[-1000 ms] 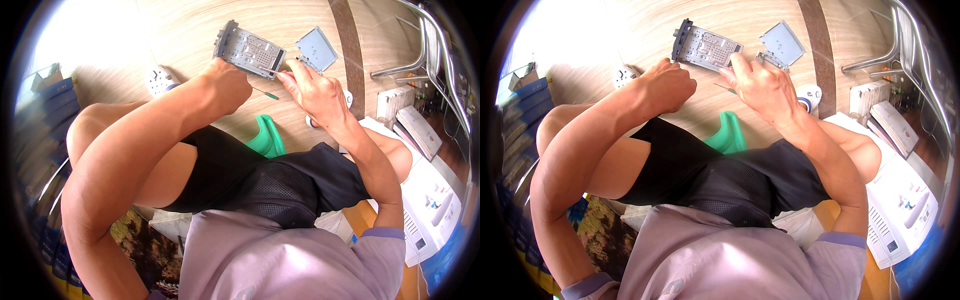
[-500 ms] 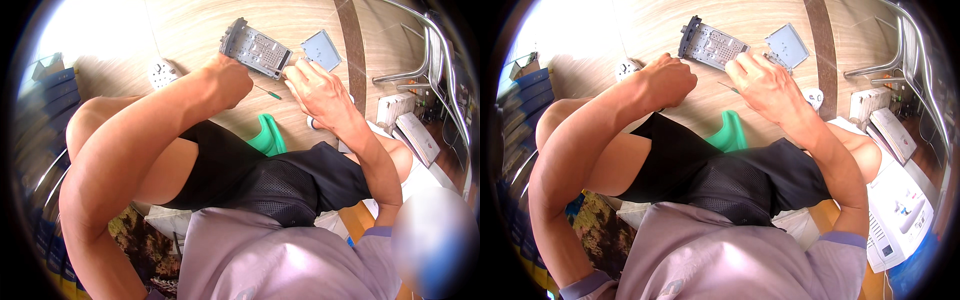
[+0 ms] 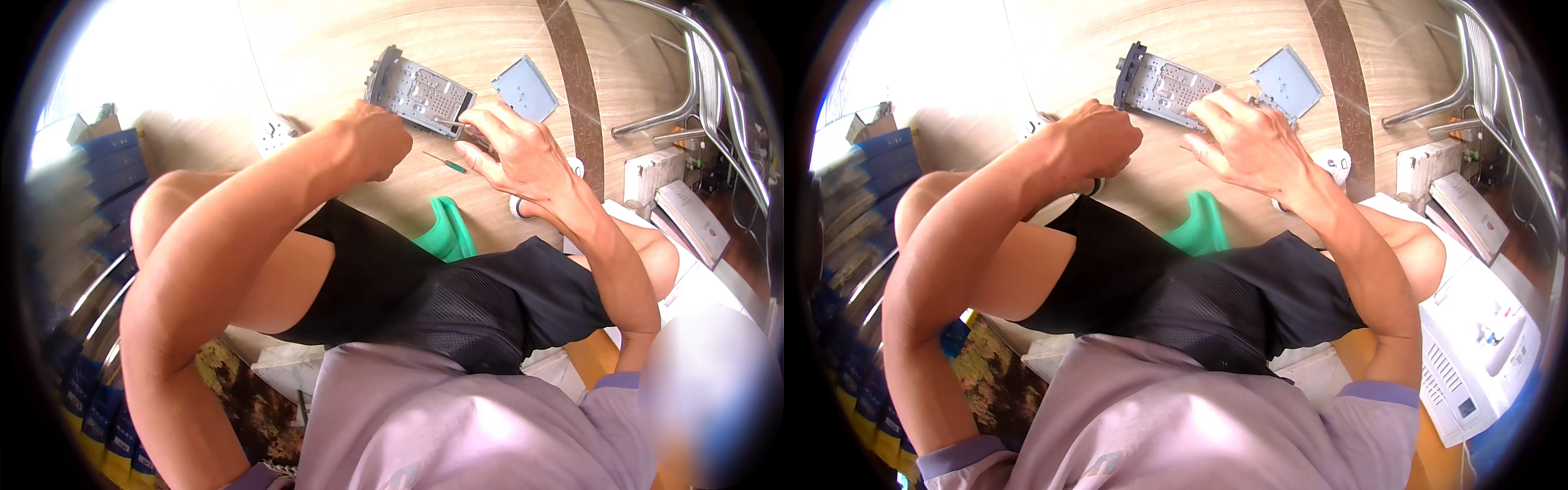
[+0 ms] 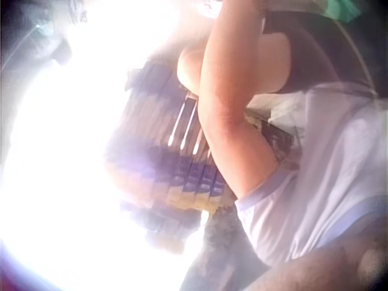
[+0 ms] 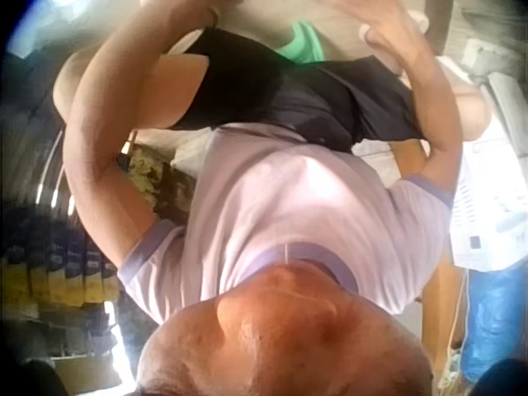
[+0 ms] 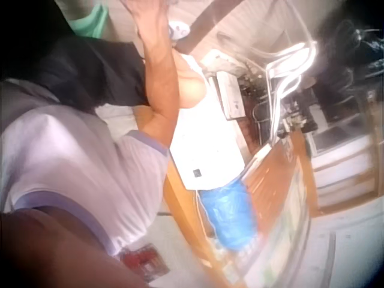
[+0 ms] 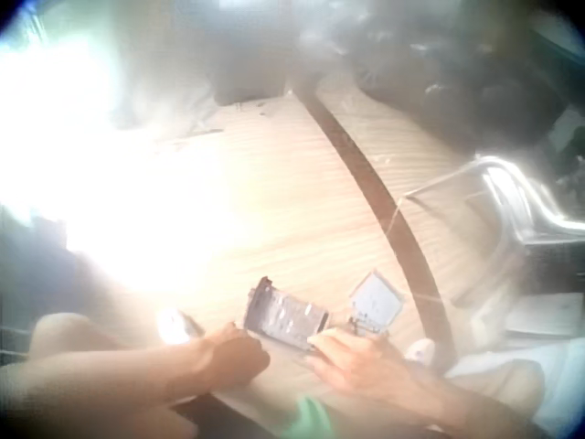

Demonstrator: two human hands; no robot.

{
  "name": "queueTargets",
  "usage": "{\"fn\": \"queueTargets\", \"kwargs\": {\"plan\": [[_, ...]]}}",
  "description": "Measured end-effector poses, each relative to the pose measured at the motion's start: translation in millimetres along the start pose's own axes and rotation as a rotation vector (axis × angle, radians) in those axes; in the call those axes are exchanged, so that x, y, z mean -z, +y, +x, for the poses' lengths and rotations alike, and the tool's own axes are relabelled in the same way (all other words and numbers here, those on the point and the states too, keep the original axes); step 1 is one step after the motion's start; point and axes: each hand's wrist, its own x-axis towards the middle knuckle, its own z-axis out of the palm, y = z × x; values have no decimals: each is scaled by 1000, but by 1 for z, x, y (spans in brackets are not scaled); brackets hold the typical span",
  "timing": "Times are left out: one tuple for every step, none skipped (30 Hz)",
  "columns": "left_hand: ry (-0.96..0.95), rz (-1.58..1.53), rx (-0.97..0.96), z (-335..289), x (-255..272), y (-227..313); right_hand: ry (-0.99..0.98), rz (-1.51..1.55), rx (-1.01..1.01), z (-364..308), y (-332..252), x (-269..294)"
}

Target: The person disassembles a car stereo unit using a screwdriver while sitting on the floor. They remove the top metal panel and several small screws to reveal the internal circuit boards.

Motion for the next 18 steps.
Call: {"fn": "queueTargets", "kwargs": {"plan": [[11,29,-32,11,-3,-2,-33,-51,9,-7,10,-4],[57,-8,-28,13,-10,-5,87,-168,211,-5,14,-12],[107,-42,-31,15,-12,-7,113,-193,186,-5,10,-12],[110,1,-50,18,-12,-8,44,-78,74,-5,2,-10],[55,-87,63,7,-14,-10,-7,72,-15,2,-10,-16],[37,-172,101,27,-15,-5,14,20,-69,-9,-3,-13],[127,-190,64,55,-28,-6,-38,-36,-87,-21,5,-11],[135,-171,149,37,-26,-6,-41,-40,-47,-12,-4,-11],[152,-170,192,36,-27,-4,-2,-55,-74,-12,-5,-15],[195,-162,191,36,-33,-7,-15,-18,-99,-12,-5,-19],[237,-159,183,41,-41,-11,-32,19,-126,-15,-4,-23],[291,-158,166,47,-42,-10,0,5,-161,-19,0,-26],[282,-150,194,57,-45,-8,44,34,-141,-25,3,-29],[317,-141,200,60,-46,-6,92,75,-101,-24,3,-34],[359,-135,195,68,-46,-3,121,64,-121,-26,4,-35],[383,-189,250,80,-47,2,103,58,-109,-28,5,-38],[372,-157,303,90,-53,0,87,51,-85,-25,5,-37],[387,-172,274,97,-60,-4,1,40,-116,-21,1,-31]]}}
